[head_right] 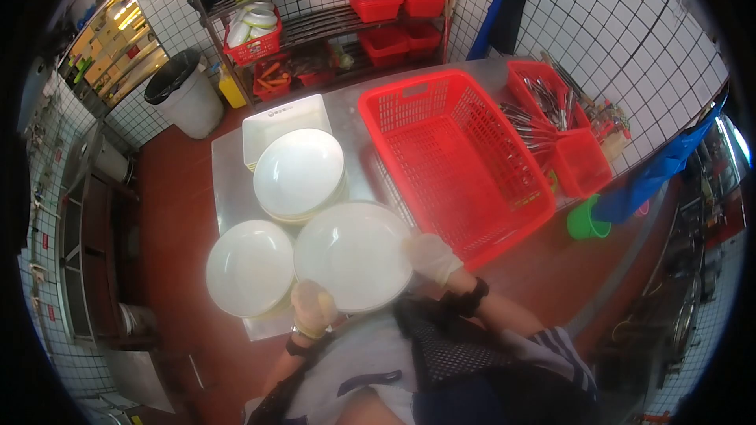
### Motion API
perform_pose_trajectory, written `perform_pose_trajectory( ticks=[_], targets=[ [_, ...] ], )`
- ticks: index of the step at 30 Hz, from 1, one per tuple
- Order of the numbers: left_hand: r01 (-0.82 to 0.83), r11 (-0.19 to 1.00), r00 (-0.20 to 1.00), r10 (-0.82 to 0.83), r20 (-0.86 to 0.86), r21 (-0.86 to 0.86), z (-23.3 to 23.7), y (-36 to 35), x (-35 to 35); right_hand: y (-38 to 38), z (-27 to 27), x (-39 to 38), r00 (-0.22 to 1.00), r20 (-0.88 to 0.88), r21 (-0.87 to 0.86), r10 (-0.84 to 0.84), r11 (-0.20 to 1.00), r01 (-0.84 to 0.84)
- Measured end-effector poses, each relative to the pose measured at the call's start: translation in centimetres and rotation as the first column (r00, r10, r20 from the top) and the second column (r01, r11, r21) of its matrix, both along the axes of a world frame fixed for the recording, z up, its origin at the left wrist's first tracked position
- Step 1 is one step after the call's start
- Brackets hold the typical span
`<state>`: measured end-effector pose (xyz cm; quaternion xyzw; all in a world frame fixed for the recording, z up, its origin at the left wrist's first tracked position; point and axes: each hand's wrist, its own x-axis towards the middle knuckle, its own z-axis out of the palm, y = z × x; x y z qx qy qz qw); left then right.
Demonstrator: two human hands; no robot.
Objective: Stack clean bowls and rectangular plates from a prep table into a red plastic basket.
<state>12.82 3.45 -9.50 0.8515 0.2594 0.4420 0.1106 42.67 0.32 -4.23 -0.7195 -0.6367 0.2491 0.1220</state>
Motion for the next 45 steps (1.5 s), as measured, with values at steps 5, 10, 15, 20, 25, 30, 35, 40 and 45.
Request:
perform_pose_trajectory(
  ticks=[5, 10, 15, 20, 25, 30, 35, 40, 45],
  targets=[
    [-0.005, 1.0, 0.999, 0.006, 0.049, -0.028, 0.5, 0.3, 0.1, 0.0, 0.3, 0.2, 0.997, -0.019, 0.059, 0.075, 0.996, -0.074],
    [0.012, 1.0, 0.996, -0.014, 0.084, 0.024, 2.4, 1.0, 0.5, 0.4, -0.6, 0.3, 0.963, -0.224, -0.123, -0.152, 0.984, 0.127],
    [0.013, 0.996, 0.997, -0.007, -0.076, 0.083, 3.2, 1.4, 0.3, 0.4, -2.3, 1.0, 0.962, -0.228, -0.142, -0.149, 0.983, 0.118],
    [0.036, 0.995, 0.999, -0.037, 0.006, 0.093, 6.3, 0.9, 1.1, -0.2, -1.7, 1.2, 0.95, -0.256, -0.214, -0.179, 0.969, 0.125],
    [0.09, 0.995, 0.996, -0.09, 0.006, 0.04, 9.7, 0.6, 1.1, -1.6, -4.8, 3.0, 0.741, -0.648, -0.167, -0.177, 0.982, 0.089],
    [0.155, 0.977, 0.982, -0.169, 0.081, 0.148, 13.7, 1.0, 2.0, -1.6, -3.3, 4.7, 0.416, -0.876, -0.252, -0.245, 0.967, 0.04],
    [0.224, 0.961, 0.97, -0.237, 0.064, 0.164, 16.4, 0.6, 2.7, -2.3, 2.9, 1.9, -0.322, -0.834, -0.456, -0.448, 0.888, -0.055],
    [0.312, 0.942, 0.949, -0.316, 0.013, 0.125, 17.6, 0.7, 4.2, -2.4, 4.7, 3.3, -0.266, -0.841, -0.477, -0.472, 0.877, -0.05],
    [0.371, 0.911, 0.927, -0.374, -0.021, 0.182, 16.9, 1.3, 6.0, -3.0, 4.2, 4.7, -0.307, -0.827, -0.481, -0.471, 0.876, -0.047]
  ],
)
